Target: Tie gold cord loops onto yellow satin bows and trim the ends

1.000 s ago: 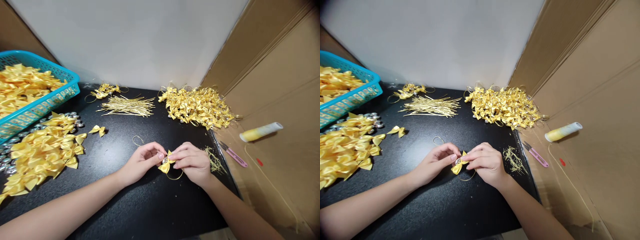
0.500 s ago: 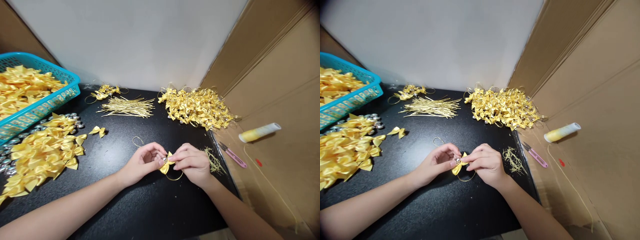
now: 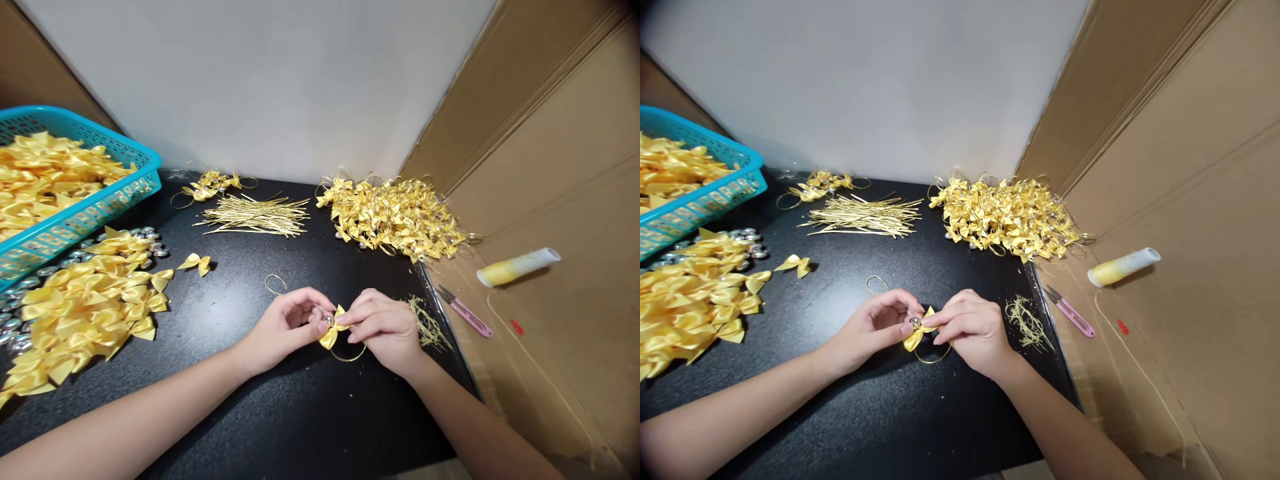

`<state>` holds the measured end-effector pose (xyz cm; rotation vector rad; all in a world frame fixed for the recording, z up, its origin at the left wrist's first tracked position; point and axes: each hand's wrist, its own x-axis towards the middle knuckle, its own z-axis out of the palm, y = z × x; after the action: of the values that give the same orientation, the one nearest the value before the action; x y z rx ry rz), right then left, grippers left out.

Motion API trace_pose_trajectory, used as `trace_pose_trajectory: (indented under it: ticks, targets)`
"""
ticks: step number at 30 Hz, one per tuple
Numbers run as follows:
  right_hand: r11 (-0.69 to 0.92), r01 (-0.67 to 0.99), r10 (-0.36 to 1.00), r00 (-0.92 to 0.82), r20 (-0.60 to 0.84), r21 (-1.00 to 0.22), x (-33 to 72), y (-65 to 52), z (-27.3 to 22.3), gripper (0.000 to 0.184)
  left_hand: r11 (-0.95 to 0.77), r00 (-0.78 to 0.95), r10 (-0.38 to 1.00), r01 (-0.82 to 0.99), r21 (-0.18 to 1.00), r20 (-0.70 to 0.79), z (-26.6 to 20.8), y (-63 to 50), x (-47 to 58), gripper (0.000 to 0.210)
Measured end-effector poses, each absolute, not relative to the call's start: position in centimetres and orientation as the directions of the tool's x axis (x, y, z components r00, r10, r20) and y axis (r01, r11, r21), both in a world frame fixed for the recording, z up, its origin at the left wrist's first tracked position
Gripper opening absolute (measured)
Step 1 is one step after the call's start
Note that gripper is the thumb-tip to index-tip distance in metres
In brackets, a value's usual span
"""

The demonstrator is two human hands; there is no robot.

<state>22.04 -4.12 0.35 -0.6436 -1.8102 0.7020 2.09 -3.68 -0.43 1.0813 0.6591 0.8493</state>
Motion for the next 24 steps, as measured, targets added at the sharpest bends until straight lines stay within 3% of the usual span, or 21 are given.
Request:
trace_pose_trajectory:
  ticks: [12,20,24]
  targets:
    - [0.532,-0.056,0.808,-0.263,0.526,-0.845,21.75,-4.27,0.08,0.026,0.237,0.559,0.827,-0.256,0.937,-0.056,-0.37,-3.44,2.13,0.017]
    - [0.168,-0.245,0.923,-0.302,0.24,-0.955,21.5,-4.24,-0.46,0.016,0.02,0.52,0.85,-0.196,0.98,0.087,-0.87,-3.59,1.75,0.006]
    - [0.106,-0.292,0.923,-0.326,0.203,-0.951,21.26,-4.3,-0.55,0.018,-0.07,0.456,0.879,-0.173,0.982,0.143,-0.73,-3.59,1.86,0.009]
